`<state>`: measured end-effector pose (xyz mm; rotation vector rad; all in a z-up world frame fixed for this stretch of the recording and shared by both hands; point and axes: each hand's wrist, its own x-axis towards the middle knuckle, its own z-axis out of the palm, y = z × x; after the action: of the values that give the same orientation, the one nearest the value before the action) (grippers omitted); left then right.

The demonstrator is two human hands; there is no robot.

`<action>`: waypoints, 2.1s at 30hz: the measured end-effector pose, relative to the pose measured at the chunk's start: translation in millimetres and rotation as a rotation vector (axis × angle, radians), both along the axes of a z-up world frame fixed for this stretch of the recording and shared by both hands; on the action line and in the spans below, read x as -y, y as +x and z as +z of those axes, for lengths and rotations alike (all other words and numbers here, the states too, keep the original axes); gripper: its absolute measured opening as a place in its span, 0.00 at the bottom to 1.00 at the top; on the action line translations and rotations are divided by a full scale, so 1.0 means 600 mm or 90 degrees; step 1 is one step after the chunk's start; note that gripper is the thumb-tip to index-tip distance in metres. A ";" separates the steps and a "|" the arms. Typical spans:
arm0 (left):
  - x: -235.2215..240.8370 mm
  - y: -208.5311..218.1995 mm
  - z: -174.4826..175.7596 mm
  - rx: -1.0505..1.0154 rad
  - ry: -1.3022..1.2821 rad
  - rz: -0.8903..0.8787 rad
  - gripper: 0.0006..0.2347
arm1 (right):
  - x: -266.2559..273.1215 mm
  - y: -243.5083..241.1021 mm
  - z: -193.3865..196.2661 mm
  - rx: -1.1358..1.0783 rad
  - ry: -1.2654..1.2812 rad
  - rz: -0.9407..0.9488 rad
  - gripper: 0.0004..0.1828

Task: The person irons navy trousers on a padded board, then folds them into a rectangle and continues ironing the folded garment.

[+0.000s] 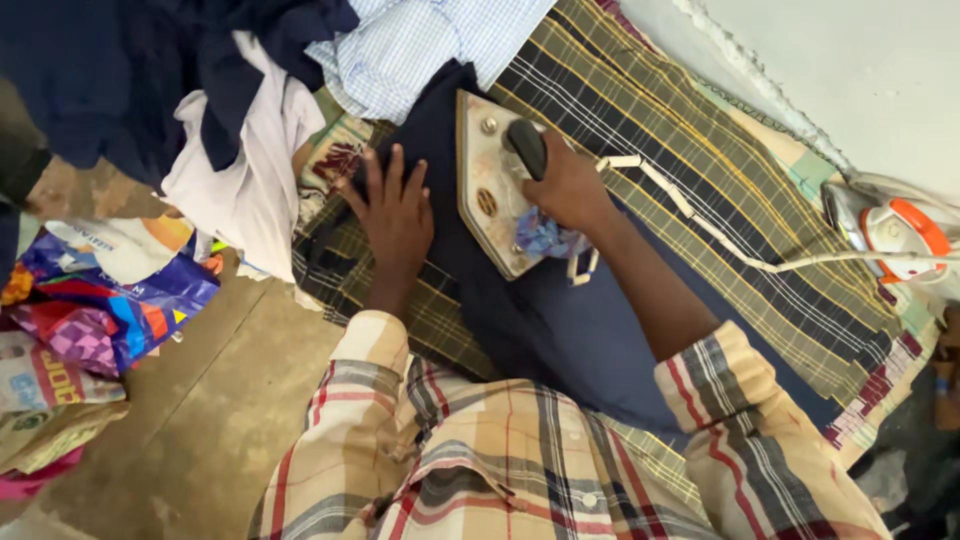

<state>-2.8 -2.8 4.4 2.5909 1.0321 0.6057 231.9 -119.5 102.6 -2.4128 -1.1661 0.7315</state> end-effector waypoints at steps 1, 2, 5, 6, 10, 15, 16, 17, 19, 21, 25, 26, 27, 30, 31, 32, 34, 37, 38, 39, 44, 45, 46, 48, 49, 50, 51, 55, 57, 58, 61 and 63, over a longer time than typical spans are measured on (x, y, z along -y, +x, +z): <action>0.003 -0.005 0.007 -0.074 0.067 0.063 0.18 | 0.013 -0.001 0.001 0.001 0.002 0.005 0.34; 0.005 -0.020 0.012 -0.074 0.066 0.065 0.18 | 0.034 -0.006 0.003 -0.020 -0.019 0.008 0.33; 0.011 -0.061 0.017 0.102 -0.075 0.093 0.20 | 0.103 -0.025 0.013 -0.064 -0.062 0.030 0.31; 0.012 -0.065 0.015 0.097 -0.079 0.089 0.19 | 0.124 -0.034 0.018 -0.048 -0.083 0.050 0.30; 0.005 -0.053 0.002 0.049 -0.090 0.099 0.17 | 0.183 -0.069 0.045 -0.111 -0.161 0.082 0.27; 0.006 -0.051 -0.007 0.048 -0.102 0.103 0.18 | 0.178 -0.086 0.051 -0.086 -0.158 0.113 0.27; 0.005 -0.054 -0.009 0.056 -0.096 0.103 0.18 | 0.168 -0.088 0.047 -0.065 -0.129 0.127 0.26; 0.005 -0.055 -0.011 0.052 -0.097 0.101 0.18 | 0.157 -0.089 0.043 -0.069 -0.129 0.125 0.26; 0.004 -0.051 -0.017 0.053 -0.110 0.110 0.19 | 0.122 -0.087 0.029 -0.038 -0.164 0.119 0.24; 0.003 -0.053 -0.027 0.046 -0.100 0.108 0.20 | 0.088 -0.087 0.010 -0.031 -0.093 0.119 0.24; 0.000 -0.058 -0.051 0.043 -0.066 0.106 0.21 | 0.020 -0.083 -0.029 -0.013 0.052 0.143 0.28; 0.001 -0.059 -0.055 0.042 -0.068 0.107 0.21 | 0.008 -0.081 -0.034 0.001 0.064 0.146 0.28; 0.003 -0.060 -0.057 0.056 -0.065 0.099 0.20 | 0.005 -0.080 -0.035 0.014 0.076 0.148 0.29; 0.006 -0.067 -0.057 0.069 -0.039 0.088 0.19 | 0.019 -0.072 -0.024 -0.022 0.062 0.172 0.30; 0.007 -0.068 -0.057 0.065 -0.025 0.080 0.19 | 0.032 -0.072 -0.020 -0.019 0.067 0.175 0.30; 0.004 -0.068 -0.058 0.069 -0.019 0.083 0.19 | 0.050 -0.068 -0.014 -0.033 0.038 0.173 0.30; 0.001 -0.068 -0.062 0.042 -0.040 0.076 0.20 | 0.095 -0.062 -0.003 -0.042 0.011 0.173 0.30; 0.001 -0.068 -0.076 0.035 -0.027 0.082 0.20 | 0.187 -0.052 0.016 -0.032 -0.071 0.155 0.33; -0.001 -0.068 -0.081 0.038 -0.025 0.079 0.20 | 0.224 -0.049 0.025 -0.041 -0.090 0.136 0.35; -0.004 -0.068 -0.087 0.031 -0.012 0.078 0.20 | 0.263 -0.045 0.035 -0.043 -0.113 0.123 0.34; -0.015 -0.068 -0.092 -0.002 -0.020 0.061 0.21 | 0.473 -0.022 0.060 -0.118 -0.202 -0.027 0.28; -0.019 -0.071 -0.082 0.001 -0.006 0.041 0.22 | 0.516 -0.016 0.057 -0.085 -0.194 -0.027 0.27; -0.012 -0.071 -0.071 0.005 0.007 0.023 0.23 | 0.558 -0.009 0.053 -0.052 -0.187 -0.025 0.26; 0.021 -0.075 -0.035 0.014 0.018 0.030 0.23 | 0.635 0.000 0.046 -0.080 -0.203 -0.099 0.30; 0.051 -0.077 -0.013 0.024 0.031 0.039 0.23 | 0.671 0.006 0.044 -0.107 -0.217 -0.173 0.34; 0.095 -0.076 0.005 0.077 0.052 0.027 0.21 | 0.703 0.011 0.042 -0.110 -0.214 -0.176 0.34; 0.149 -0.076 0.022 0.130 0.073 0.014 0.19 | 0.731 0.015 0.040 -0.098 -0.173 -0.159 0.33; 0.353 -0.103 0.075 0.131 -0.254 -0.132 0.28 | 0.790 0.021 0.039 -0.157 -0.194 -0.230 0.28; 0.402 -0.115 0.078 0.069 -0.051 -0.207 0.29 | 0.791 0.022 0.044 -0.156 -0.210 -0.237 0.28; 0.405 -0.120 0.070 0.066 -0.051 -0.207 0.29 | 0.789 0.021 0.046 -0.151 -0.229 -0.244 0.27; 0.401 -0.134 0.041 0.055 -0.117 -0.209 0.17 | 0.782 0.013 0.052 -0.072 -0.195 -0.198 0.25; 0.382 -0.145 0.028 0.000 -0.133 -0.264 0.13 | 0.778 0.006 0.058 -0.078 -0.180 -0.196 0.26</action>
<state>-89.6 -232.0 21.1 2.5073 0.4985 0.3705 235.5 -586.2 137.5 -2.6481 -0.6577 0.9775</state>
